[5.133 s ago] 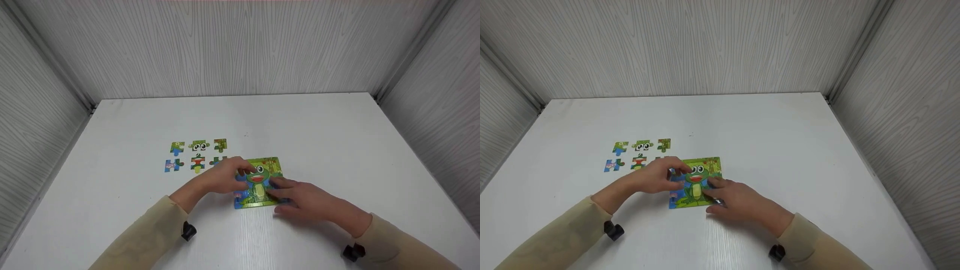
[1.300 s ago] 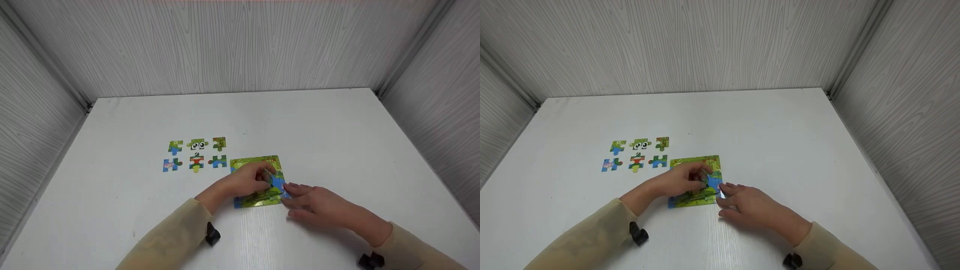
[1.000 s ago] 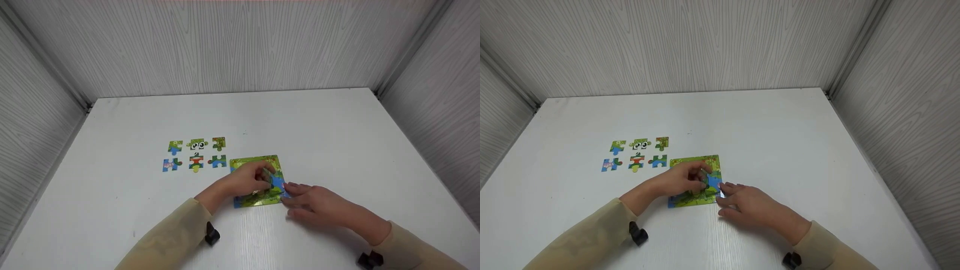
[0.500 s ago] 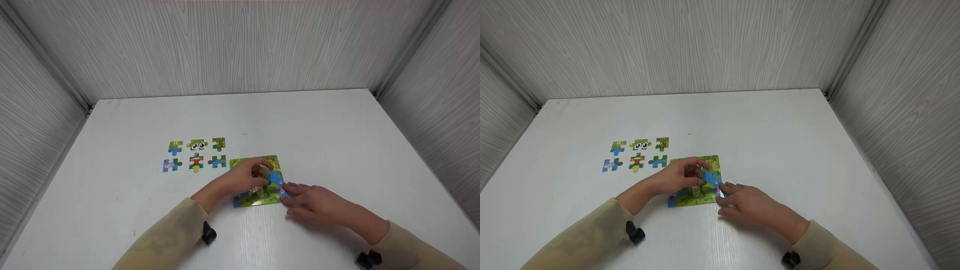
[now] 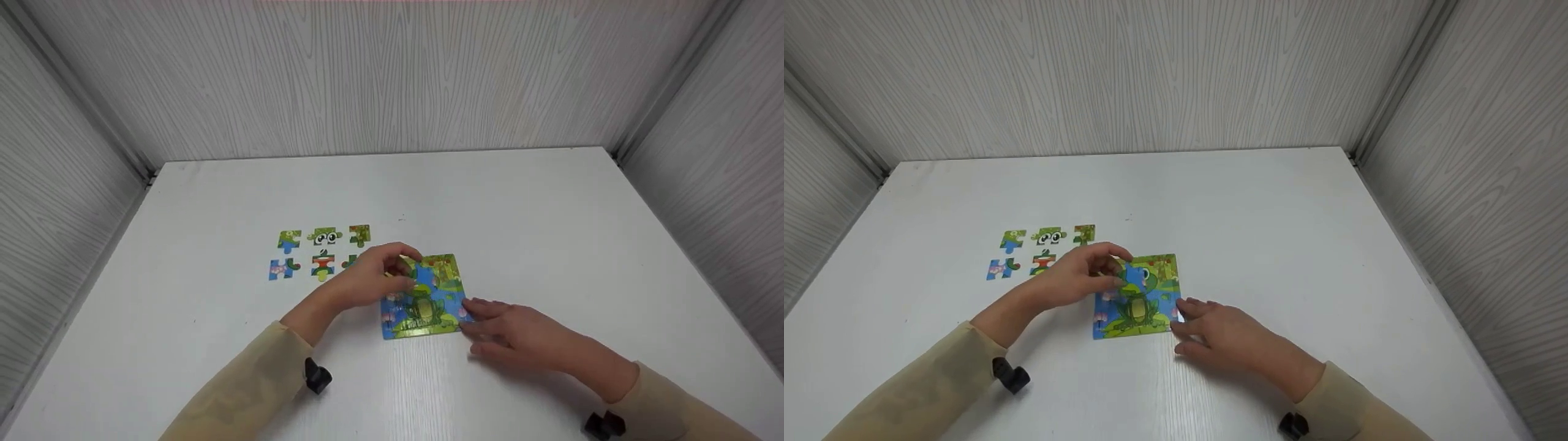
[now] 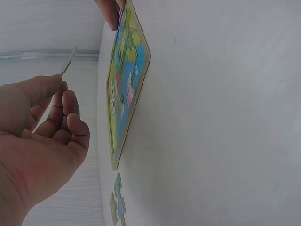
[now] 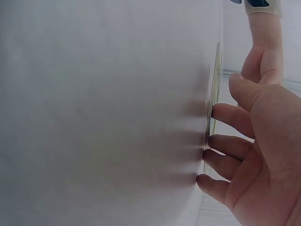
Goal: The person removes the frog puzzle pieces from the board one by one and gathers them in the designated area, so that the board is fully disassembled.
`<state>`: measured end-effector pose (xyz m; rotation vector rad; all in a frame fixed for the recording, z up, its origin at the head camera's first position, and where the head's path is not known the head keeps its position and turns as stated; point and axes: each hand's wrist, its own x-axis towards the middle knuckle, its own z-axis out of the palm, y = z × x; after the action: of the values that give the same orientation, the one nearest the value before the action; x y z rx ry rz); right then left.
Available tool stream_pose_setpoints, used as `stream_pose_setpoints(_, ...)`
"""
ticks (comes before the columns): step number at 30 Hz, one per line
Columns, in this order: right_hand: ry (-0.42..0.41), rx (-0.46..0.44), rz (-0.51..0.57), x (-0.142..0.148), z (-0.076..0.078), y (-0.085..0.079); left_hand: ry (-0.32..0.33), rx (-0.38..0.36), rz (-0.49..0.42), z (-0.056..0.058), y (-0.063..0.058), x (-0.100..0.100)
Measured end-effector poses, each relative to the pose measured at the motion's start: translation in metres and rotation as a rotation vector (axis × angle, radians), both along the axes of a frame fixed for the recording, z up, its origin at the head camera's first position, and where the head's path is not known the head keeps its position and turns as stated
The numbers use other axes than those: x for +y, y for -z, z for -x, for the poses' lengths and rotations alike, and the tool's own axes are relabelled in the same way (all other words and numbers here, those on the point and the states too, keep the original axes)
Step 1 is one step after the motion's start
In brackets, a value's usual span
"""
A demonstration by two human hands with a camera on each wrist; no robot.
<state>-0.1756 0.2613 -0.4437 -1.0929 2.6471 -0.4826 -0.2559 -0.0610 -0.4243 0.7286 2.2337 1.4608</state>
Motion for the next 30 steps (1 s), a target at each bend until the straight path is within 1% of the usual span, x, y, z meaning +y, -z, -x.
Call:
stream_pose_setpoints(8, -0.004, 0.054, -0.059, -0.004, -0.003, -0.004, -0.078, 0.003, 0.041, 0.000, -0.002, -0.029)
stream_pose_setpoints(14, -0.028, 0.083, -0.063, -0.010, -0.002, -0.007, -0.131, 0.020, 0.062, -0.001, -0.001, -0.049)
stream_pose_setpoints(19, -0.045, 0.058, -0.072, -0.017, -0.001, -0.006, -0.171, 0.014, 0.081, -0.004, -0.001, -0.062)
stream_pose_setpoints(25, -0.067, 0.024, -0.083, -0.021, 0.001, -0.006, -0.197, -0.009, 0.076, -0.007, 0.002, -0.077)
stream_pose_setpoints(30, -0.103, 0.021, -0.073, -0.019, 0.002, -0.005, -0.215, -0.041, 0.072, -0.008, 0.006, -0.086)
